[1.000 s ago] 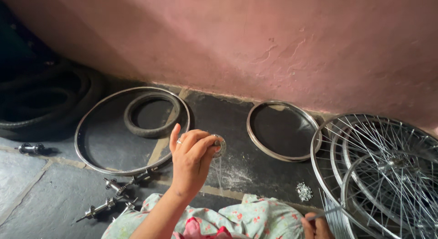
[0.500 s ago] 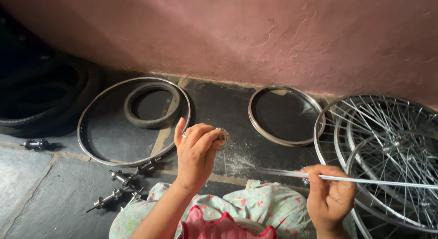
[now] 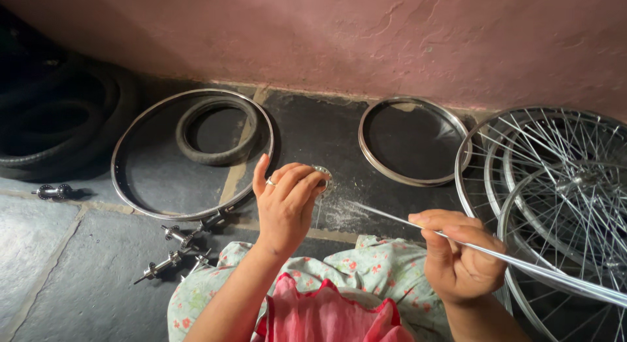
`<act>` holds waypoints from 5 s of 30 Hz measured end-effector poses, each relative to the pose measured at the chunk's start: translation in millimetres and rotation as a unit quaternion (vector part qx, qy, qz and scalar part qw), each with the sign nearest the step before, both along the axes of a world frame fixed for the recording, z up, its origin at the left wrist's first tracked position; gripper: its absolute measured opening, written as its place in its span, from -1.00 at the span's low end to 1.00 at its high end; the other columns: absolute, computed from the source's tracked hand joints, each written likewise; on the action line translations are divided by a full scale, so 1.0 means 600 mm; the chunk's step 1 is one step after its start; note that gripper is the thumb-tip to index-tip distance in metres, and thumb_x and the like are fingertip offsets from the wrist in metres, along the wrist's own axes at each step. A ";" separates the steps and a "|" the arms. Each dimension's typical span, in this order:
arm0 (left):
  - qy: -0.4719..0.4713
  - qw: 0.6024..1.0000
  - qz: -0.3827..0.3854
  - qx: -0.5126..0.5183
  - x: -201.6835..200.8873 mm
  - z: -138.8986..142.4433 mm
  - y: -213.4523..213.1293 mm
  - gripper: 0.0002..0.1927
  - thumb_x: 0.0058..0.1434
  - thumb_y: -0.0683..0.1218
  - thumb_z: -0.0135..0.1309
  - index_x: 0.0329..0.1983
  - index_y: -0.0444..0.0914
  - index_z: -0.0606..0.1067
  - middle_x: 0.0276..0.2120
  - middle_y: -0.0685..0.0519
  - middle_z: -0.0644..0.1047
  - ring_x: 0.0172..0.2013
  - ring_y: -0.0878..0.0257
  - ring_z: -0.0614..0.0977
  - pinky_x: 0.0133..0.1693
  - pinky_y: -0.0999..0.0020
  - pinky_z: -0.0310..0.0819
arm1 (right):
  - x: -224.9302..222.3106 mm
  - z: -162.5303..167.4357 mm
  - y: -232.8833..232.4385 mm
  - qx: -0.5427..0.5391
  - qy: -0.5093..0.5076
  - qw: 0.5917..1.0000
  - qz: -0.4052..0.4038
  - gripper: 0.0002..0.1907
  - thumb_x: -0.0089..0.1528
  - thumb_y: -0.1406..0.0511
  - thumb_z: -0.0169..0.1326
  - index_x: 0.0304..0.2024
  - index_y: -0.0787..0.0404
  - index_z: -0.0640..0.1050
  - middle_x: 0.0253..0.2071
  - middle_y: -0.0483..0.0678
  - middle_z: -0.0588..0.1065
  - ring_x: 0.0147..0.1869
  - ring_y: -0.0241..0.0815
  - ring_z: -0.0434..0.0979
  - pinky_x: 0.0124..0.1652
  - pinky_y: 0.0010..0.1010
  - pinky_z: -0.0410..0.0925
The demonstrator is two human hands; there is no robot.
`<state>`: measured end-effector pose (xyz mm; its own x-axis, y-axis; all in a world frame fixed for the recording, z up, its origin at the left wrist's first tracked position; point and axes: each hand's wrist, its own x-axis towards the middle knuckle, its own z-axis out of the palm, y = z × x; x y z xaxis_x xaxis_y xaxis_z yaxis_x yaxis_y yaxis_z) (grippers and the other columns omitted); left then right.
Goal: The person sits on the floor and assembles a bicycle wheel by inserting spokes through the rim and hub. They repeatedly pick spokes, thread them through the rim holes, and secure them into the hub, rotating the wheel as needed to continue the process.
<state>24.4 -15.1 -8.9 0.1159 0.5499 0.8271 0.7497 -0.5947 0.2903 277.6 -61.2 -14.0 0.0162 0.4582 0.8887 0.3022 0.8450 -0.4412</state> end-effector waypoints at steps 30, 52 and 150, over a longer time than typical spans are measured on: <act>-0.008 0.998 -0.035 -0.046 0.014 -0.009 0.009 -0.83 0.24 -0.16 0.17 -0.10 -0.11 0.55 -0.13 0.17 0.57 -0.02 0.23 0.61 0.42 -0.02 -0.09 | -0.080 0.139 0.089 -0.040 -0.300 0.953 0.021 -0.77 0.23 0.44 0.24 -0.12 0.35 0.48 -0.12 0.08 0.58 -0.14 0.03 0.62 -0.17 -0.25 0.48; -0.044 0.995 -0.050 -0.080 0.003 -0.001 0.002 -0.83 0.27 -0.19 0.14 -0.10 -0.10 0.57 -0.13 0.17 0.57 -0.01 0.24 0.60 0.42 0.02 -0.09 | -0.046 0.057 0.057 -0.026 0.015 0.997 0.074 -0.78 0.42 0.54 0.05 0.06 0.32 0.35 -0.07 0.12 0.48 -0.15 -0.15 0.64 -0.13 -0.42 0.61; -0.037 0.997 -0.044 -0.059 0.012 -0.011 0.002 -0.80 0.13 -0.11 0.28 -0.16 -0.04 0.64 0.23 0.06 0.45 0.36 0.01 0.26 0.41 -0.12 -0.10 | -0.098 -0.058 0.033 -0.172 -0.049 0.984 -0.006 -0.87 0.22 0.51 0.20 -0.18 0.31 0.56 -0.28 -0.06 0.54 -0.31 -0.32 0.58 -0.34 -0.54 0.44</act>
